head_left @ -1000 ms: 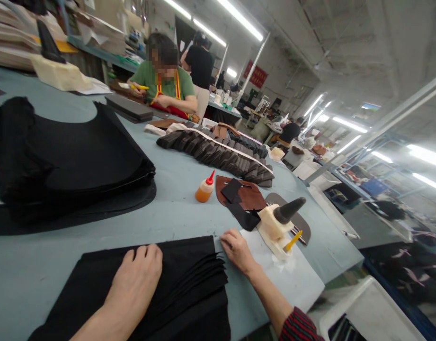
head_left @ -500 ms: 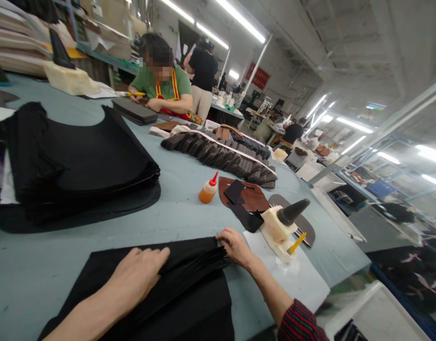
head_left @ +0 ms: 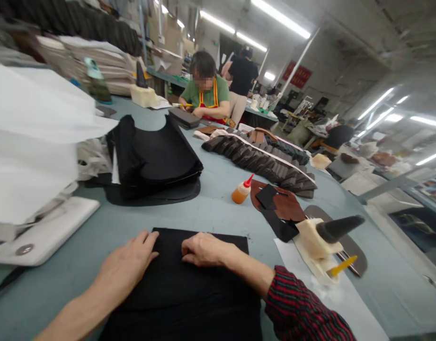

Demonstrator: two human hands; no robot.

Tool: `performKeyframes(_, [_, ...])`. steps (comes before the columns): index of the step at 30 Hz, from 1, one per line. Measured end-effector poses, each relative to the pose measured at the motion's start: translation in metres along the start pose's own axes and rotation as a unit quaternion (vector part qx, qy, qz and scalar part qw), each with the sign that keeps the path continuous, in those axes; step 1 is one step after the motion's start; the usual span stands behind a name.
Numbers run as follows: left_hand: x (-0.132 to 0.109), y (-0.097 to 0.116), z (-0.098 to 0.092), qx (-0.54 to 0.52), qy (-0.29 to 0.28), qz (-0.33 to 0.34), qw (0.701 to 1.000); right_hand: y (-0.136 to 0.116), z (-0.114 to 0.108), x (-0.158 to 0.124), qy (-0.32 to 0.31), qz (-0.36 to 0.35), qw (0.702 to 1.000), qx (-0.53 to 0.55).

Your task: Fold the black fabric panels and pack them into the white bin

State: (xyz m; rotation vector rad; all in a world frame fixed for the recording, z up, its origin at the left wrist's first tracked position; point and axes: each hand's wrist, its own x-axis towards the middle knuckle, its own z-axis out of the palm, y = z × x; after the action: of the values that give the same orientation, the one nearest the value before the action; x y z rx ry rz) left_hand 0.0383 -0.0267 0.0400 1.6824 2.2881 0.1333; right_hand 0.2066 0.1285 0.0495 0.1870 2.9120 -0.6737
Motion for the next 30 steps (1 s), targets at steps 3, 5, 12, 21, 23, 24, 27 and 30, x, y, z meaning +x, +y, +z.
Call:
performKeyframes(3, [0.001, -0.003, -0.005, 0.031, 0.007, -0.002, 1.000, -0.010, 0.026, 0.011, 0.127, 0.009, 0.990, -0.054])
performKeyframes(5, [-0.001, -0.002, -0.006, 0.036, 0.006, 0.004, 0.999, -0.009, 0.040, 0.009, 0.187, 0.013, 0.980, -0.060])
performKeyframes(12, [-0.003, 0.009, -0.016, 0.103, 0.055, 0.026, 0.993, -0.004, 0.052, 0.003, 0.272, 0.019, 0.962, -0.006])
performKeyframes(21, [-0.010, 0.006, -0.015, 0.077, 0.074, 0.013, 0.994, -0.001, 0.055, 0.007, 0.320, 0.022, 0.947, 0.007])
performKeyframes(23, [-0.010, 0.005, -0.014, 0.077, 0.084, -0.005, 0.993, 0.000, 0.056, 0.007, 0.330, 0.028, 0.944, 0.005])
performKeyframes(24, [-0.009, 0.004, -0.013, 0.075, 0.095, -0.013, 0.993, -0.001, 0.056, 0.006, 0.330, 0.031, 0.943, 0.002])
performKeyframes(27, [-0.007, 0.003, -0.010, 0.054, 0.117, -0.006, 0.992, -0.003, 0.054, 0.006, 0.305, 0.027, 0.952, -0.022])
performKeyframes(30, [-0.004, 0.000, -0.007, 0.034, 0.073, 0.012, 0.997, -0.006, 0.050, 0.006, 0.268, 0.014, 0.962, -0.058])
